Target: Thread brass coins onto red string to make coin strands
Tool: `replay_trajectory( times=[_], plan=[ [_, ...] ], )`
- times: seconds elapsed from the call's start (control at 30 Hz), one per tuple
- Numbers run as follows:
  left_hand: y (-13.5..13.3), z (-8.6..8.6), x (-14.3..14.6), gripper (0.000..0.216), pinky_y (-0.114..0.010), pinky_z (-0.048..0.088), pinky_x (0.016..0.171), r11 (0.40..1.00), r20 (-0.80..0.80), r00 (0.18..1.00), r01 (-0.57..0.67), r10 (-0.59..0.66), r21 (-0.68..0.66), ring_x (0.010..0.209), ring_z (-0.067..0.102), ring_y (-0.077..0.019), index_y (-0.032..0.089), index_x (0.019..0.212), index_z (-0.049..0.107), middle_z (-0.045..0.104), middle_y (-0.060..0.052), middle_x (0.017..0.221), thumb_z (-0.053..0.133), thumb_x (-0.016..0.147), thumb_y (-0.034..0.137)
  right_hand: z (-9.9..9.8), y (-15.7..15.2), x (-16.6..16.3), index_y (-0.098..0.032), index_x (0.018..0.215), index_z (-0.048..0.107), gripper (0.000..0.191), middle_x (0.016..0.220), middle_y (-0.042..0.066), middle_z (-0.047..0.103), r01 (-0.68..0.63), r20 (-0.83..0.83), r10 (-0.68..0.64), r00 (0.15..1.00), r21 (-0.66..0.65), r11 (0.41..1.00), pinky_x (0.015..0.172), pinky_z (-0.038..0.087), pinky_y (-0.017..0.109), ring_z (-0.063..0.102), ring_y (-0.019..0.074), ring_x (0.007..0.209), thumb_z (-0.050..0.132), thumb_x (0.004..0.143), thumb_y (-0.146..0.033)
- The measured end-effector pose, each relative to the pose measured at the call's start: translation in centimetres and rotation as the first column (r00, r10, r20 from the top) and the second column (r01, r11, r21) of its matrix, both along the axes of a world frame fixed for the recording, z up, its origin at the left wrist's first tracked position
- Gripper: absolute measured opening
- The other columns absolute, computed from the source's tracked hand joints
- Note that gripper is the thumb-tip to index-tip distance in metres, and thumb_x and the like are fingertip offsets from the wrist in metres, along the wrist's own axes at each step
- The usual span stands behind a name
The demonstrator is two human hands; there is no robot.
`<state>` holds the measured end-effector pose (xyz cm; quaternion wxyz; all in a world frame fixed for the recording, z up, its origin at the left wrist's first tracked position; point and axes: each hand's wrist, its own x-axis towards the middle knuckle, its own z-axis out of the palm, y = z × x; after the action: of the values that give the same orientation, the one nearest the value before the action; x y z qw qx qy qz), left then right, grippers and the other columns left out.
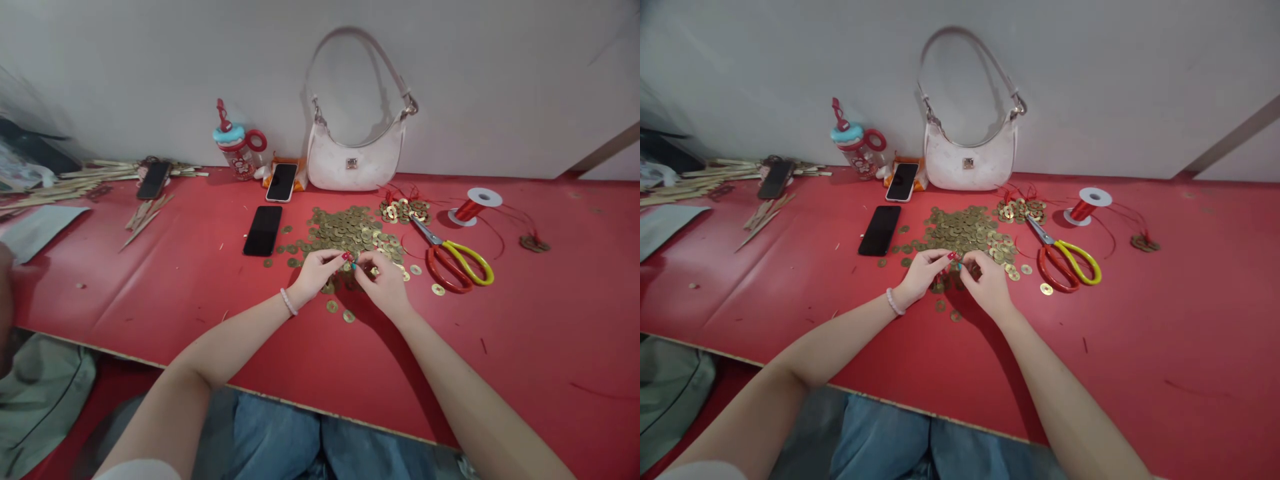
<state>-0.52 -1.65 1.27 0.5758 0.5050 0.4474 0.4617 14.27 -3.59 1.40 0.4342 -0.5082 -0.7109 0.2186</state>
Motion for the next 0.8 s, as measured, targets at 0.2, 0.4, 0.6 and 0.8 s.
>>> replay_trajectory(
  times=[0.2,0.4,0.6,0.8],
  plan=[
    [0.1,-0.2,-0.1,0.028,-0.019,0.032,0.047,0.999,-0.006,1.0,0.009,-0.009,-0.035,0.05,0.039,-0.0056,0.011,0.074,0.067,0.053,0.001,0.056,0.062,0.068,0.038,-0.4,0.3,0.4,-0.022,0.083,0.057,0.02,0.08,0.003,0.06,-0.079,0.123,0.053,0.991,0.22,0.972,0.068,0.046,0.03,0.057,0.0161,0.074,0.044,0.076,-0.009],
    [0.2,-0.6,-0.2,0.026,-0.019,0.033,0.047,0.999,0.025,1.0,-0.009,0.01,-0.049,0.051,0.041,-0.0061,0.012,0.076,0.067,0.054,0.001,0.058,0.062,0.068,0.036,-1.1,0.7,0.4,-0.021,0.091,0.061,0.023,0.087,0.006,0.06,-0.139,0.214,0.063,0.975,0.365,0.92,0.071,0.047,0.032,0.055,0.0174,0.081,0.048,0.076,-0.008],
    [0.1,-0.1,0.0,0.026,-0.02,0.036,0.053,0.999,0.025,0.999,0.04,-0.039,-0.02,0.056,0.045,-0.0073,0.011,0.073,0.067,0.059,-0.001,0.064,0.062,0.069,0.037,-1.0,0.8,0.6,-0.021,0.084,0.062,0.014,0.082,0.006,0.059,-0.11,0.224,0.02,0.974,0.397,0.911,0.068,0.047,0.033,0.055,0.0174,0.078,0.052,0.078,-0.014],
    [0.1,-0.3,-0.1,0.03,-0.02,0.037,0.053,0.997,-0.078,0.995,0.071,-0.068,0.035,0.06,0.048,-0.0091,0.012,0.077,0.067,0.061,-0.003,0.07,0.059,0.071,0.04,-0.6,0.4,0.4,-0.021,0.083,0.061,0.011,0.08,0.005,0.058,-0.082,0.142,0.029,0.989,0.384,0.92,0.068,0.047,0.031,0.055,0.0163,0.076,0.054,0.078,-0.015]
  ],
)
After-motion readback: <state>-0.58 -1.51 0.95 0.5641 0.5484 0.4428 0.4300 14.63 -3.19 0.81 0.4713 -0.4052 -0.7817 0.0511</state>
